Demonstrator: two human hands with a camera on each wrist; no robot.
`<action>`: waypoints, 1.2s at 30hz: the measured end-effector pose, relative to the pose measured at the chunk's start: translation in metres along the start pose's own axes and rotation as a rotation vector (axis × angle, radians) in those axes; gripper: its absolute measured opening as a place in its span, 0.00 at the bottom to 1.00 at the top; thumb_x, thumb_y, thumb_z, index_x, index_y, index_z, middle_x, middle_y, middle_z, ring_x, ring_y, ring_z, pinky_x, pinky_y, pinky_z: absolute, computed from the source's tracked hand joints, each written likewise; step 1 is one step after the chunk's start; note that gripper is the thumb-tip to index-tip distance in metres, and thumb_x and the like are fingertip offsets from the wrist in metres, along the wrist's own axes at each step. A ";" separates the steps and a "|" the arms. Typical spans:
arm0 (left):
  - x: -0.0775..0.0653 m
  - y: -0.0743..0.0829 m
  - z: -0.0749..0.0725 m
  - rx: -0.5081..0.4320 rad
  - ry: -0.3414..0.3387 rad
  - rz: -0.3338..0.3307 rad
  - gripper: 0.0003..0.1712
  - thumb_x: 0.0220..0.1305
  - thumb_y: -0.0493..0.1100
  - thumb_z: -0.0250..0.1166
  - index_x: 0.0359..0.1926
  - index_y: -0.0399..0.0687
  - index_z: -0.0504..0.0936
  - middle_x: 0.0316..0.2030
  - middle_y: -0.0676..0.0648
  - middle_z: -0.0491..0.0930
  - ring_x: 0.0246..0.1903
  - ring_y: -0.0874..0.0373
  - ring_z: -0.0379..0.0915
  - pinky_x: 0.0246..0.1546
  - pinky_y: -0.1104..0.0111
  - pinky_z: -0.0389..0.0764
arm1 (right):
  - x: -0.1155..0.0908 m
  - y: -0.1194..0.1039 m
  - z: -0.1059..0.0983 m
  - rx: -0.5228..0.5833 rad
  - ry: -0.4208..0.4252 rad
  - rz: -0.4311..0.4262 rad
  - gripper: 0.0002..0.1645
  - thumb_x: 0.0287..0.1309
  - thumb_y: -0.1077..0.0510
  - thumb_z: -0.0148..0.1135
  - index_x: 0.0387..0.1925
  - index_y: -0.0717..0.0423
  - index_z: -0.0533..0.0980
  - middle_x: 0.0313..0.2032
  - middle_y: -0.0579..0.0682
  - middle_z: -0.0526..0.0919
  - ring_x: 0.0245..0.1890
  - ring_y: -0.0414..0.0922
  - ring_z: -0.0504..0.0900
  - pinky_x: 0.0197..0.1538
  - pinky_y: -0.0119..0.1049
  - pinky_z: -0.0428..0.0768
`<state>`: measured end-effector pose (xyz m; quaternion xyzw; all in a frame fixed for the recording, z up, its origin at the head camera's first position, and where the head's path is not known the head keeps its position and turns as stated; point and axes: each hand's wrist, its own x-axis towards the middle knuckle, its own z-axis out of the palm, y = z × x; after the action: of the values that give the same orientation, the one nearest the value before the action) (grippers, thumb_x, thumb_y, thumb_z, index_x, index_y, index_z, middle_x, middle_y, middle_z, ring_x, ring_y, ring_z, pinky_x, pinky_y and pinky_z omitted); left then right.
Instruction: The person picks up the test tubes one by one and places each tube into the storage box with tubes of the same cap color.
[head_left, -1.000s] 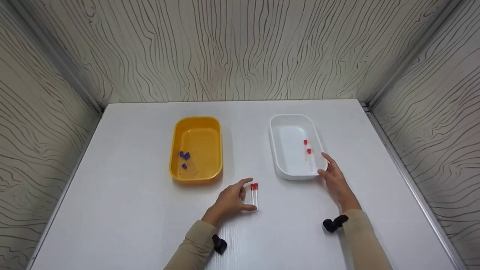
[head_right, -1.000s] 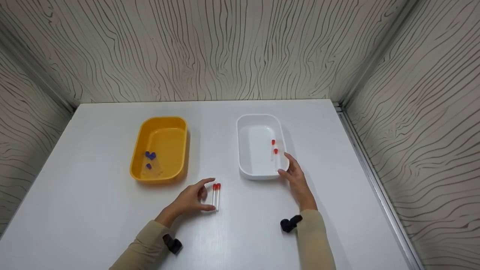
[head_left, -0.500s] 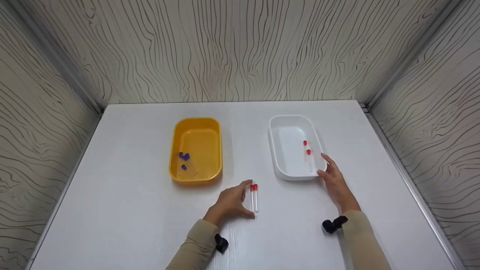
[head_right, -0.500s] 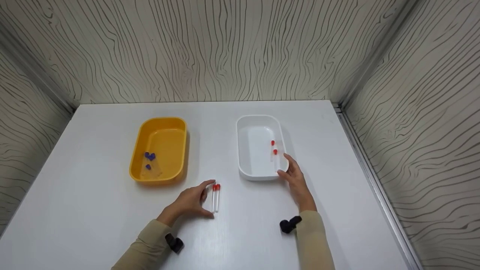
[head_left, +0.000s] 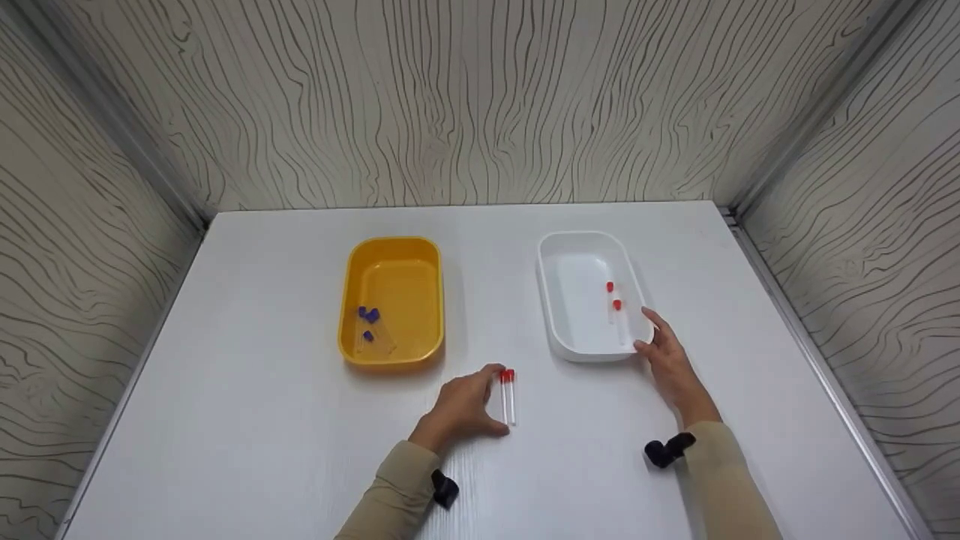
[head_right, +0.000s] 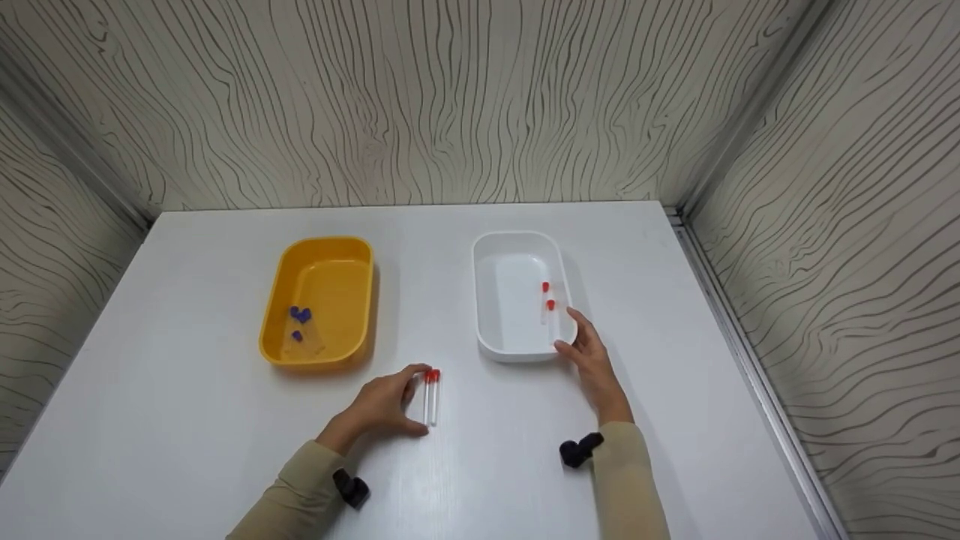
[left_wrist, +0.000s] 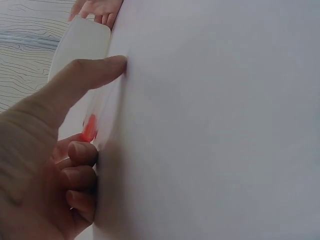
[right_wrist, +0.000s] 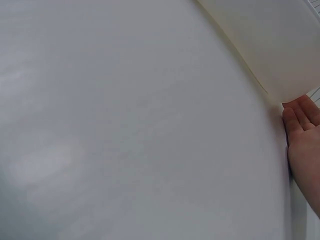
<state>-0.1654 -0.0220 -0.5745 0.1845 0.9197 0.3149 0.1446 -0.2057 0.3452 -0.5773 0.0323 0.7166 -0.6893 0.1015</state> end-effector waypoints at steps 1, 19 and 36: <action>0.000 0.000 0.000 0.001 0.003 0.003 0.53 0.36 0.54 0.80 0.66 0.57 0.67 0.27 0.57 0.67 0.30 0.61 0.64 0.36 0.69 0.69 | 0.000 0.000 0.000 -0.002 0.000 -0.002 0.43 0.68 0.63 0.51 0.75 0.44 0.42 0.78 0.48 0.29 0.78 0.48 0.32 0.72 0.23 0.56; 0.003 -0.006 -0.006 -0.118 0.011 0.099 0.52 0.38 0.54 0.80 0.65 0.55 0.66 0.24 0.57 0.66 0.22 0.67 0.56 0.25 0.77 0.59 | 0.001 0.004 -0.003 -0.002 -0.004 -0.021 0.42 0.68 0.61 0.52 0.75 0.42 0.44 0.77 0.51 0.27 0.78 0.51 0.31 0.65 0.15 0.61; 0.013 0.009 -0.026 -0.197 0.000 0.135 0.53 0.40 0.56 0.79 0.68 0.57 0.63 0.30 0.49 0.74 0.26 0.66 0.60 0.28 0.77 0.62 | 0.001 0.000 -0.001 0.074 -0.001 -0.020 0.41 0.67 0.65 0.50 0.75 0.46 0.45 0.77 0.49 0.25 0.78 0.49 0.26 0.78 0.51 0.34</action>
<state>-0.1846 -0.0236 -0.5510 0.2307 0.8699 0.4128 0.1405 -0.2064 0.3458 -0.5776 0.0286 0.6907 -0.7164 0.0939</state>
